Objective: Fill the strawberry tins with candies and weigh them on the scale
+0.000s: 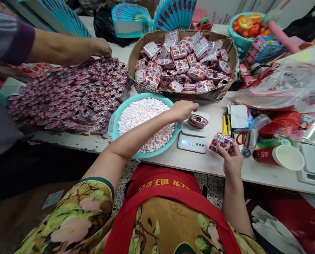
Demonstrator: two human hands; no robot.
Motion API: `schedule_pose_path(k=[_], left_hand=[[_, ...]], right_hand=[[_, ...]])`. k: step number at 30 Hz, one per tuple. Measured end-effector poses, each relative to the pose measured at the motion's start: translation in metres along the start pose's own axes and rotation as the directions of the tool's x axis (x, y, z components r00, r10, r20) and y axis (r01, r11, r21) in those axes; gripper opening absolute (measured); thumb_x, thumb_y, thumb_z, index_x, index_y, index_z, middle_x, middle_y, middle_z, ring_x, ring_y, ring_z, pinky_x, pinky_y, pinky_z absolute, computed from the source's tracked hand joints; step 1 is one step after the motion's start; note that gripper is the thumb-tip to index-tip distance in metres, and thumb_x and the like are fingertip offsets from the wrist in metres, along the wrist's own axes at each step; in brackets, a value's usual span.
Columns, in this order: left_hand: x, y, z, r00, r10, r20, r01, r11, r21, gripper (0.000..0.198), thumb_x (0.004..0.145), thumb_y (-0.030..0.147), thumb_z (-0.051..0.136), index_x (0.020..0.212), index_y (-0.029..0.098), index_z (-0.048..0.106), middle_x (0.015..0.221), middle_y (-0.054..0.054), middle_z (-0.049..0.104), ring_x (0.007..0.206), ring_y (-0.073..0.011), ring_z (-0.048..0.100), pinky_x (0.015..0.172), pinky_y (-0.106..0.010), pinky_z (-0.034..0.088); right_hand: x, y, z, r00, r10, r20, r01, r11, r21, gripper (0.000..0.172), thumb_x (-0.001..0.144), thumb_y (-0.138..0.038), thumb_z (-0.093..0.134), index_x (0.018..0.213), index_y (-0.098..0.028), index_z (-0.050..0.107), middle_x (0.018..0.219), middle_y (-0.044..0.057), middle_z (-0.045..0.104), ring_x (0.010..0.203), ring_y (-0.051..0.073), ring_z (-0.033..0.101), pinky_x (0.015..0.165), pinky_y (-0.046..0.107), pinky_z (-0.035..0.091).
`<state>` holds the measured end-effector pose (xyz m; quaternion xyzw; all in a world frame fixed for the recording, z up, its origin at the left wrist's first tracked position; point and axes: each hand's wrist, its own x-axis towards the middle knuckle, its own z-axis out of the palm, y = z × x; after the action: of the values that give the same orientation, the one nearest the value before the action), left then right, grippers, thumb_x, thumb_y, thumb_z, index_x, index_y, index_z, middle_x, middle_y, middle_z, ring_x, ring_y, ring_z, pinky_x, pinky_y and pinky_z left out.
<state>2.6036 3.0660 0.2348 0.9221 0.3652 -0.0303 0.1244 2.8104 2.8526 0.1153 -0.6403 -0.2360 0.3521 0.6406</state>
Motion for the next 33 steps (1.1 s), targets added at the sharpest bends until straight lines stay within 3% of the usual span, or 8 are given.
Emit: schedule_pose_path(k=[7, 12, 14, 17, 21, 26, 29, 33], left_hand=[[0.008, 0.019, 0.033, 0.978, 0.203, 0.05, -0.208, 0.967, 0.146, 0.034, 0.1, 0.024, 0.045, 0.119, 0.024, 0.074, 0.114, -0.011, 0.071, 0.097, -0.0262, 0.066, 0.066, -0.036, 0.037], [-0.048, -0.006, -0.005, 0.975, -0.042, -0.218, 0.064, 0.994, 0.092, 0.037, 0.104, 0.025, 0.04, 0.128, 0.024, 0.067, 0.117, -0.01, 0.071, 0.095, -0.0249, 0.065, 0.068, -0.035, 0.041], [-0.103, -0.027, -0.033, 0.883, -0.199, -0.426, 0.238, 0.97, 0.039, 0.037, 0.106, 0.032, 0.037, 0.122, 0.024, 0.069, 0.115, -0.008, 0.072, 0.095, -0.0231, 0.064, 0.074, -0.034, 0.043], [-0.2, -0.06, -0.058, 0.67, -0.456, -0.586, 0.527, 0.848, -0.057, 0.038, 0.105, 0.044, 0.04, 0.117, 0.026, 0.071, 0.11, -0.006, 0.073, 0.093, -0.0218, 0.063, 0.081, -0.032, 0.044], [-0.3, -0.107, -0.032, 0.373, -0.779, -0.503, 0.889, 0.456, -0.046, 0.036, 0.096, 0.05, 0.049, 0.109, 0.028, 0.073, 0.097, -0.01, 0.074, 0.09, -0.0317, 0.065, 0.079, -0.038, 0.045], [-0.316, -0.16, 0.056, 0.321, -0.942, -0.101, 0.945, 0.325, -0.036, 0.04, 0.091, 0.046, 0.049, 0.111, 0.022, 0.074, 0.105, -0.019, 0.073, 0.099, -0.0414, 0.066, 0.077, -0.042, 0.043], [-0.301, -0.169, 0.077, 0.302, -0.947, -0.111, 0.942, 0.315, -0.119, 0.04, 0.092, 0.041, 0.05, 0.118, 0.019, 0.071, 0.116, -0.021, 0.072, 0.107, -0.0408, 0.066, 0.082, -0.042, 0.043], [-0.276, -0.15, 0.06, 0.256, -0.921, -0.294, 0.891, 0.343, -0.298, 0.043, 0.099, 0.046, 0.043, 0.124, 0.019, 0.065, 0.109, -0.015, 0.073, 0.102, -0.0314, 0.066, 0.088, -0.039, 0.045]], right_hand=[[0.004, 0.006, 0.006, 1.0, 0.009, 0.013, -0.009, 1.0, 0.004, 0.068, 0.052, -0.038, 0.095, 0.11, -0.019, 0.065, 0.104, 0.004, 0.075, 0.088, 0.016, 0.07, 0.079, 0.031, 0.062], [0.012, 0.006, 0.003, 0.997, -0.031, -0.07, 0.034, 0.998, 0.043, 0.07, 0.046, -0.035, 0.098, 0.105, -0.021, 0.063, 0.095, -0.001, 0.074, 0.084, 0.014, 0.07, 0.076, 0.027, 0.063], [0.014, 0.005, -0.002, 0.997, -0.031, -0.072, 0.034, 0.999, 0.043, 0.067, 0.046, -0.038, 0.097, 0.104, -0.023, 0.068, 0.096, -0.001, 0.073, 0.083, 0.014, 0.07, 0.077, 0.03, 0.064], [0.017, 0.004, -0.005, 0.997, 0.023, -0.08, -0.018, 0.998, 0.061, 0.061, 0.047, -0.04, 0.096, 0.102, -0.03, 0.073, 0.104, 0.004, 0.074, 0.093, 0.023, 0.072, 0.087, 0.045, 0.064], [0.023, 0.001, 0.001, 0.993, 0.059, -0.107, -0.046, 0.992, 0.117, 0.046, 0.044, -0.036, 0.095, 0.084, -0.034, 0.073, 0.116, 0.01, 0.073, 0.115, 0.039, 0.067, 0.1, 0.061, 0.055], [0.026, -0.012, 0.031, 0.997, 0.052, 0.063, -0.064, 0.976, 0.207, 0.037, 0.05, -0.03, 0.089, 0.081, -0.029, 0.069, 0.099, 0.007, 0.071, 0.093, 0.029, 0.071, 0.091, 0.052, 0.061], [0.019, -0.027, 0.059, 0.985, 0.046, 0.165, -0.08, 0.975, 0.205, 0.042, 0.052, -0.028, 0.088, 0.09, -0.026, 0.07, 0.096, 0.004, 0.071, 0.081, 0.022, 0.069, 0.078, 0.046, 0.064], [0.005, -0.048, 0.098, 0.96, 0.006, 0.281, -0.049, 0.988, 0.148, 0.055, 0.05, -0.03, 0.092, 0.102, -0.022, 0.074, 0.099, 0.005, 0.074, 0.082, 0.022, 0.07, 0.075, 0.046, 0.065]])
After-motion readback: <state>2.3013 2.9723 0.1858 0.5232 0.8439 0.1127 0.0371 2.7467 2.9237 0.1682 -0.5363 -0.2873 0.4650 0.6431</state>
